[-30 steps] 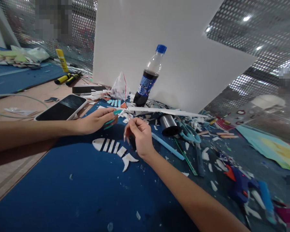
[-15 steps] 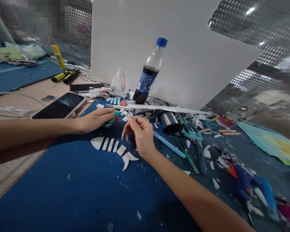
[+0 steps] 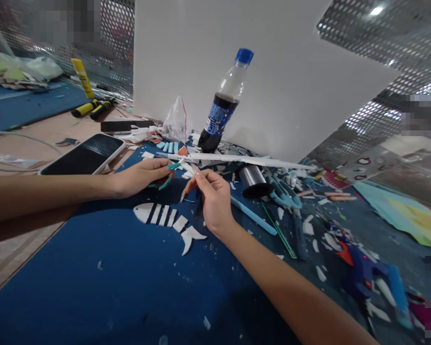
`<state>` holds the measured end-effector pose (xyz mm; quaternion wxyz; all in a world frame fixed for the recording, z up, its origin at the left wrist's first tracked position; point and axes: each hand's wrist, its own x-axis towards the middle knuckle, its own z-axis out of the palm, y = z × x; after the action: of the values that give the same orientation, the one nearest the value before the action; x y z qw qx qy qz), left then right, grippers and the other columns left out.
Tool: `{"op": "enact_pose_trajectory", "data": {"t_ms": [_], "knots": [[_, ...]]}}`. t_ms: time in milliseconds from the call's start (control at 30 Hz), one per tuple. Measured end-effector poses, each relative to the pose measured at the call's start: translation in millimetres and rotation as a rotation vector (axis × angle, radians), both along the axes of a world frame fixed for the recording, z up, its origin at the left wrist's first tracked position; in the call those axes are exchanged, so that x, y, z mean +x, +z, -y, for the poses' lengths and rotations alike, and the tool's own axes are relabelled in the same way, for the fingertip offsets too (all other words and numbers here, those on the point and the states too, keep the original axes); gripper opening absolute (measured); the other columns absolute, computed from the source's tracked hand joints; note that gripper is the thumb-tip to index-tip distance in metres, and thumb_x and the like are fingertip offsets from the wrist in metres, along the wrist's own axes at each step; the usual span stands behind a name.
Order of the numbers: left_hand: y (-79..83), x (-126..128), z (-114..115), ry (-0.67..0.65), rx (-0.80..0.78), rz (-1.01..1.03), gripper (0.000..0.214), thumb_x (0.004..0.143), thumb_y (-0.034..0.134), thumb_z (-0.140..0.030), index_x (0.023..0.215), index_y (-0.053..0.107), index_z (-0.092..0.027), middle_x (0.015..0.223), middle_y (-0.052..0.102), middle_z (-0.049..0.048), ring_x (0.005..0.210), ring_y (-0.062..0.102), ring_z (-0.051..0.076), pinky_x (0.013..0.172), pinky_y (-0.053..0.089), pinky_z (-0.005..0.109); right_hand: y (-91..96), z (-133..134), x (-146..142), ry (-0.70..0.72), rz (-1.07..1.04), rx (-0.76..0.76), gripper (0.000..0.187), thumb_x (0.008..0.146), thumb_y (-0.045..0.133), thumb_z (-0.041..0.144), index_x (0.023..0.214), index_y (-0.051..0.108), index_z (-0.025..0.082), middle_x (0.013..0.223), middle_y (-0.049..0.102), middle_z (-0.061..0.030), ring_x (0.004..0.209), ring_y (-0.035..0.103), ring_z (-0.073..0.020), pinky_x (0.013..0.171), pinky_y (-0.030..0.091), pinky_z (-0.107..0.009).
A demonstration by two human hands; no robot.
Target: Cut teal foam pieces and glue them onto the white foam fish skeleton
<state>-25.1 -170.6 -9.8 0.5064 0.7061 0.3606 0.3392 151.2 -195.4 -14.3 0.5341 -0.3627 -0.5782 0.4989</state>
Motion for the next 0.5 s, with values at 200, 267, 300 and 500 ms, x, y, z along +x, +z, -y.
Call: {"op": "enact_pose_trajectory", "data": {"t_ms": [200, 267, 300, 500], "knots": [[2.8, -2, 1, -0.049, -0.001, -0.01, 0.026, 0.089, 0.036, -0.025, 0.065, 0.039, -0.017, 0.06, 0.037, -0.0034, 0.051, 0.034, 0.006, 0.05, 0.033, 0.02, 7.4, 11, 0, 0.016, 0.323, 0.201, 0.027, 0.086, 0.052, 0.029, 0.062, 0.061, 0.019, 0.061, 0.059, -0.001, 0.059, 0.052, -0.0131, 0.062, 0.043, -0.031], [2.9, -2, 1, -0.069, -0.003, -0.005, 0.025, 0.089, 0.037, -0.026, 0.065, 0.039, -0.017, 0.06, 0.037, -0.0035, 0.051, 0.034, 0.006, 0.05, 0.033, 0.02, 9.3, 13, 0, 0.007, 0.398, 0.259, 0.029, 0.087, 0.05, 0.028, 0.062, 0.061, 0.02, 0.062, 0.06, -0.0016, 0.062, 0.052, -0.0138, 0.063, 0.042, -0.031], [3.0, -2, 1, -0.07, -0.004, -0.004, 0.025, 0.089, 0.037, -0.026, 0.065, 0.039, -0.017, 0.06, 0.037, -0.0036, 0.051, 0.033, 0.007, 0.05, 0.032, 0.02, 9.8, 14, 0, 0.01, 0.418, 0.277, 0.029, 0.087, 0.049, 0.028, 0.062, 0.061, 0.02, 0.062, 0.06, -0.0015, 0.063, 0.052, -0.014, 0.063, 0.042, -0.031], [2.8, -2, 1, -0.063, 0.018, -0.052, 0.026, 0.089, 0.035, -0.024, 0.065, 0.04, -0.017, 0.06, 0.036, -0.0039, 0.052, 0.034, 0.007, 0.052, 0.031, 0.021, 10.5, 14, -1, 0.025, 0.487, 0.35, 0.029, 0.087, 0.049, 0.024, 0.06, 0.06, 0.021, 0.06, 0.06, -0.0011, 0.064, 0.052, -0.0145, 0.065, 0.042, -0.032]]}}
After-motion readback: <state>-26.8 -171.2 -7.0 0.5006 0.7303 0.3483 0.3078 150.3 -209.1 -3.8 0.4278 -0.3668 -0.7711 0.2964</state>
